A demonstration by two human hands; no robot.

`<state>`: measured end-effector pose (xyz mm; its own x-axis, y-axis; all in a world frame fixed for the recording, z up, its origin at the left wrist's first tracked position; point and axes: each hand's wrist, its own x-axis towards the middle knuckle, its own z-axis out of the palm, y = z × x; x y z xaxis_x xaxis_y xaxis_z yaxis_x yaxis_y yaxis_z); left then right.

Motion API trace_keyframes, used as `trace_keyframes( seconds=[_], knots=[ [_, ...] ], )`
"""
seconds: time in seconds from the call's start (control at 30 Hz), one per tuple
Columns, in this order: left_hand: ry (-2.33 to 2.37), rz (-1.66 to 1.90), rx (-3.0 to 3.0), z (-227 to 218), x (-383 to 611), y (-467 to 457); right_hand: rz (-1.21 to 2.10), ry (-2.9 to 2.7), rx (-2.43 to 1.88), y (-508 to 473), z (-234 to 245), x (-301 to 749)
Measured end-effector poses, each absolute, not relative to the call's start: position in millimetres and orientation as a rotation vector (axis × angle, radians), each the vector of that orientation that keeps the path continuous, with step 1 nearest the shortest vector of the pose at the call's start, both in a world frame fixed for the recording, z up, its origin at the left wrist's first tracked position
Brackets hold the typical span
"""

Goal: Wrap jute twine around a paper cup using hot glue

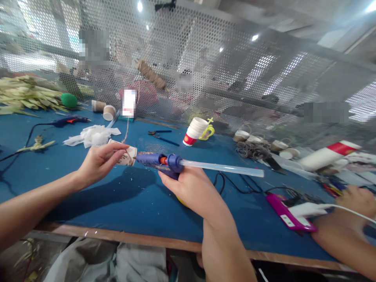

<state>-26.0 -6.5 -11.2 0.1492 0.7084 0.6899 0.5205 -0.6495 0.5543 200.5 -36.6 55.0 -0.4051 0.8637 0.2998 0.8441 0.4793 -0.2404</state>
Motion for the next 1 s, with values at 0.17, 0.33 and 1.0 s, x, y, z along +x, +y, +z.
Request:
trace_keyframes(
  seconds=[0.17, 0.33, 1.0],
  knots=[
    [1.157, 1.546, 2.32, -15, -27, -6, 0.063, -2.322, -1.408, -32, 50, 205],
    [1.062, 1.572, 2.365, -18, -27, -6, 0.066, -2.282, -1.386, -30, 49, 204],
    [1.214, 1.462, 1.947, -12, -24, -5, 0.051, -2.361, -1.396, -39, 57, 198]
  ],
)
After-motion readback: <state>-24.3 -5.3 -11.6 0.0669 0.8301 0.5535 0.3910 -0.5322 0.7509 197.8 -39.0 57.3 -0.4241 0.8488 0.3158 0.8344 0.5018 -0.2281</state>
